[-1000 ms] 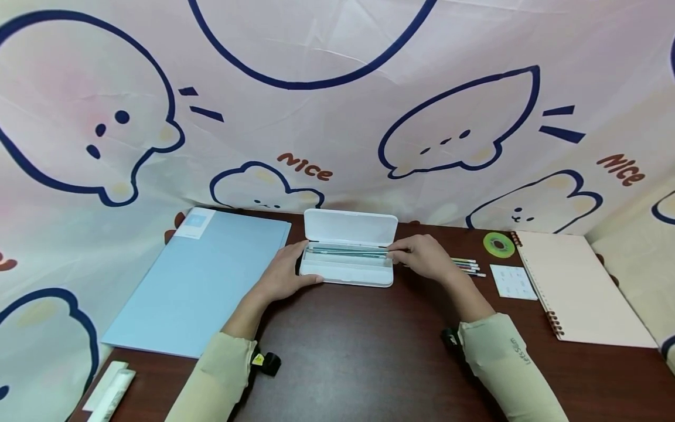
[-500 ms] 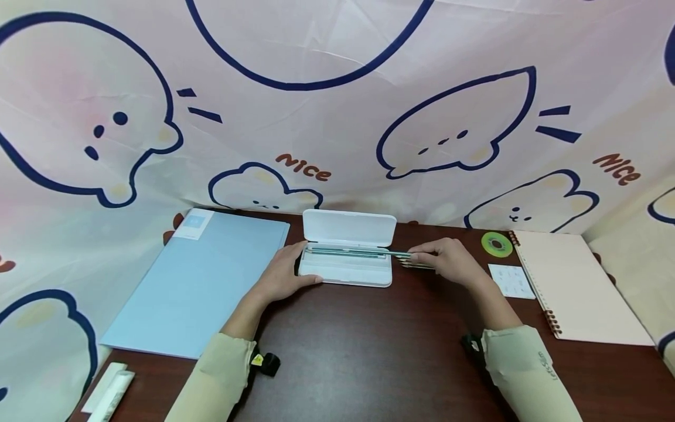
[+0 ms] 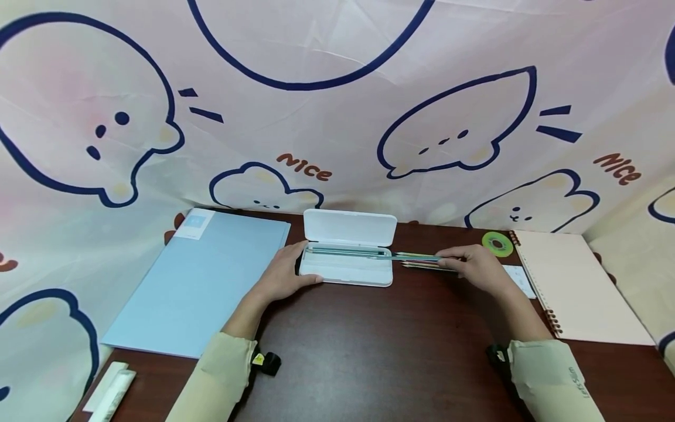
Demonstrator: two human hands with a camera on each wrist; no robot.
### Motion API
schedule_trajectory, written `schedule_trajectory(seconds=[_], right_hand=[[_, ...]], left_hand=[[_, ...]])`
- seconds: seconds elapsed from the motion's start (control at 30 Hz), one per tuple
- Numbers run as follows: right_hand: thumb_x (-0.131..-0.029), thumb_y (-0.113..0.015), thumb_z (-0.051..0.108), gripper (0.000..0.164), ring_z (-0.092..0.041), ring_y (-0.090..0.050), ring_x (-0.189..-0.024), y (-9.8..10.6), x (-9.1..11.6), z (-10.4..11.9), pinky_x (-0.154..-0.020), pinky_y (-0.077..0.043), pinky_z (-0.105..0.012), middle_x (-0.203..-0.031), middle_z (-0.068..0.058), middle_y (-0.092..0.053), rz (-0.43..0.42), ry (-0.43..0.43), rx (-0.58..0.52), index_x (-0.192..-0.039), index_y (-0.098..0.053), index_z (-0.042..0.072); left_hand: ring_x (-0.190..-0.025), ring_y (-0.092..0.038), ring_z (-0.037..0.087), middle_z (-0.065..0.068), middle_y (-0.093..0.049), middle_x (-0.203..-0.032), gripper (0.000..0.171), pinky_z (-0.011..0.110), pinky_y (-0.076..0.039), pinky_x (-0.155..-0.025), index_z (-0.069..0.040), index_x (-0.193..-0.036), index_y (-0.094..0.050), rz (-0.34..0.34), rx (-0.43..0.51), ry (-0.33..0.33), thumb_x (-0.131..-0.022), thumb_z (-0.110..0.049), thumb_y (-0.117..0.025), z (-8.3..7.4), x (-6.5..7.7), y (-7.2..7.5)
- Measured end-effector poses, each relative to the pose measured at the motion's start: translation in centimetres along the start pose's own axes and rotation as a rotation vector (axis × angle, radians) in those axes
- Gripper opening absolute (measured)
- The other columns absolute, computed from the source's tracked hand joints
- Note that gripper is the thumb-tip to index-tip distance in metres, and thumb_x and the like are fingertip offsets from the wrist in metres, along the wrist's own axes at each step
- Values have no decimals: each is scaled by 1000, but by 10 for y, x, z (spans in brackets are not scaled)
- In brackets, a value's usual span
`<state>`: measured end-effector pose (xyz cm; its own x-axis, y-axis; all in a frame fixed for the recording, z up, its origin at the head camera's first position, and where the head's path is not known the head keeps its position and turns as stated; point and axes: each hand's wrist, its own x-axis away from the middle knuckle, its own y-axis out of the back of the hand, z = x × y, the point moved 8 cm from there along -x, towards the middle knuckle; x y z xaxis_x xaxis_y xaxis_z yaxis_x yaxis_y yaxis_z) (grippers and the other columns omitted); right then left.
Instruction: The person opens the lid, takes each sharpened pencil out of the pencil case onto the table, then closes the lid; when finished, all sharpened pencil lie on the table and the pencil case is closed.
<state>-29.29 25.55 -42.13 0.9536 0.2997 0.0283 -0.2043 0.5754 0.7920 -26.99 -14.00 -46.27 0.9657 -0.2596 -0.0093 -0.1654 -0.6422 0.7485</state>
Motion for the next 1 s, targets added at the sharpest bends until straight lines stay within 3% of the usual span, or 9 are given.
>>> schedule_trajectory(seconds=[0.3, 0.6, 1.0], right_hand=[[-98, -68, 32, 31, -13, -62, -69, 16, 16, -19, -57, -48, -27, -100, -11, -75, -39, -25, 63, -119, -76, 10], [-99, -67, 36, 38, -18, -68, -78, 27, 29, -37, -53, -47, -28, -107, -17, -74, -24, -102, 91, -123, -74, 8], [-98, -67, 39, 38, -17, -59, -74, 32, 43, -58, -59, -48, -27, -95, -7, -75, 1, -169, 110, -121, -76, 10]], left_hand=[[-147, -34, 38, 13, -41, -159, 93, 58, -32, -119, -13, -159, -34, 1, 10, 15, -85, -44, -81, 1, 0, -1], [-147, -34, 38, 13, -41, -160, 93, 58, -32, -118, -13, -159, -33, 1, 10, 15, -85, -44, -80, 1, 0, 0], [-146, -34, 40, 15, -41, -159, 91, 60, -32, -118, -10, -158, -33, 1, 6, 1, -87, -41, -80, -2, 2, 2]])
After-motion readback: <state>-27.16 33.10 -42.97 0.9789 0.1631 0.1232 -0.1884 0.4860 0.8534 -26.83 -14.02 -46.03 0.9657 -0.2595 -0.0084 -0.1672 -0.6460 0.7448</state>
